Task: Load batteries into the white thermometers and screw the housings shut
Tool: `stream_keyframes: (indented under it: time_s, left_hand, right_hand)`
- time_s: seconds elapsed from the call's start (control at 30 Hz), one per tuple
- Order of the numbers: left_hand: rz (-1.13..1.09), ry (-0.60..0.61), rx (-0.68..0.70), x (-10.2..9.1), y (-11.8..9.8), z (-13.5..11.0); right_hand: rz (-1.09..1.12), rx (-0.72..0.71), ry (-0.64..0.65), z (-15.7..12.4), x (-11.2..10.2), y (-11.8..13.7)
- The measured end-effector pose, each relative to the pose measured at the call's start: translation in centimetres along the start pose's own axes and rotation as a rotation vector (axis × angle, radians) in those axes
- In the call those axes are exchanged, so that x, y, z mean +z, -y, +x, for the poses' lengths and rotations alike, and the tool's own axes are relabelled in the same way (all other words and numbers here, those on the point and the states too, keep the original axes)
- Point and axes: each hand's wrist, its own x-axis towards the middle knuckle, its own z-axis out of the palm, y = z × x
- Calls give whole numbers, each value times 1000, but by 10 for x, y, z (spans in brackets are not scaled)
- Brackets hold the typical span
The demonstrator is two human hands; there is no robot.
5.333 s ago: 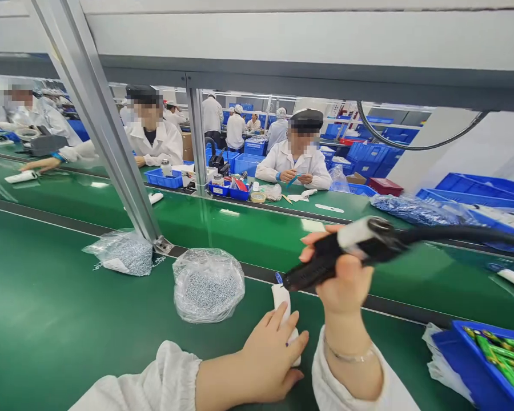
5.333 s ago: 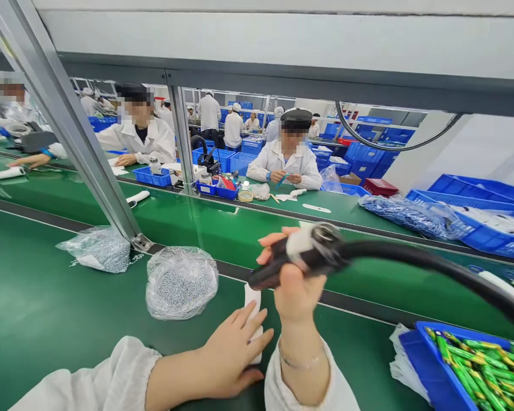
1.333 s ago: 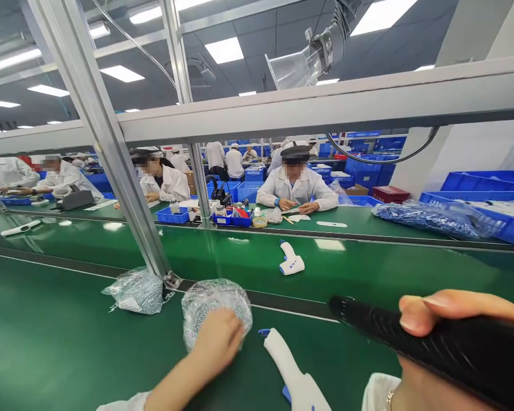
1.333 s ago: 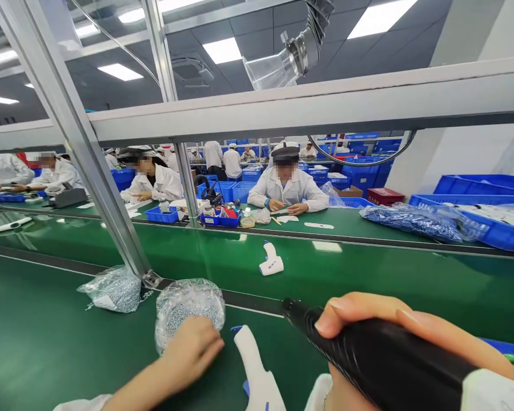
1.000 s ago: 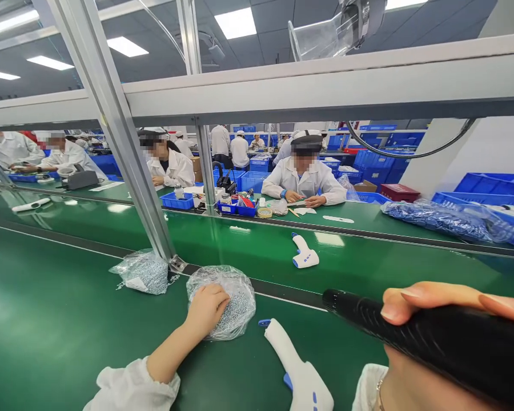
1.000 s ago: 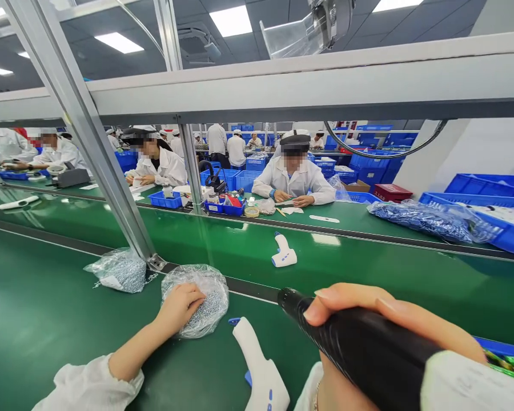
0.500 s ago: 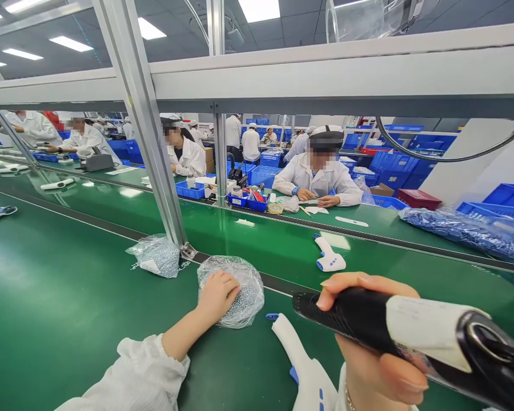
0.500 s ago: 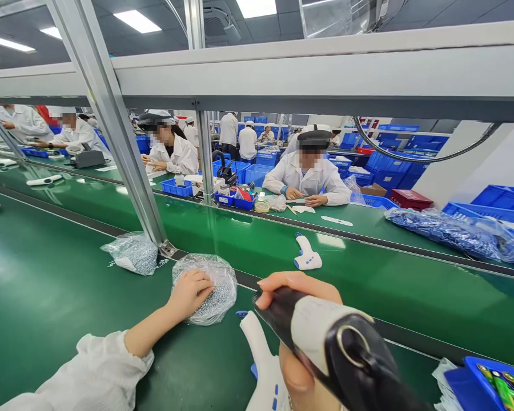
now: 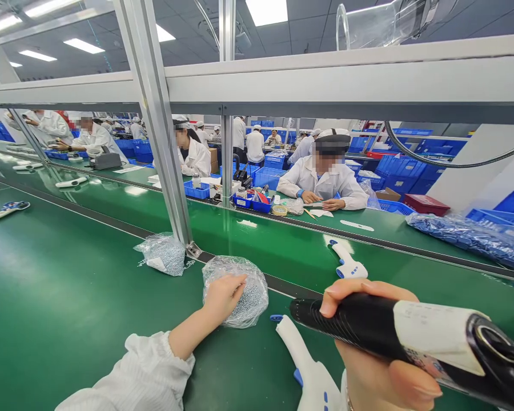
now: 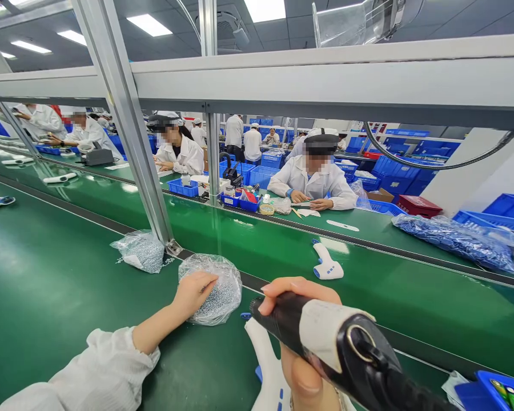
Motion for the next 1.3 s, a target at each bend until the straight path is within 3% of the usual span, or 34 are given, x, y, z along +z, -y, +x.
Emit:
stream_keyframes:
  time_s: [0.17, 0.3, 0.47, 0.73, 1.3]
  left_hand:
    - [-141, -39, 114, 0, -37, -3]
    - [-232, -40, 209, -2, -52, -3]
    - [-253, -78, 284, -6, -54, 0]
    - [-253, -58, 290, -10, -58, 2]
    - [-211, -83, 331, -14, -59, 5]
  right_hand:
    - [33, 41, 10, -4, 5, 3]
    - [56, 28, -1, -6, 11, 3]
    - [44, 19, -19, -7, 12, 5]
    - [66, 85, -5, -11, 11, 5]
    - [32, 73, -11, -7, 14, 7]
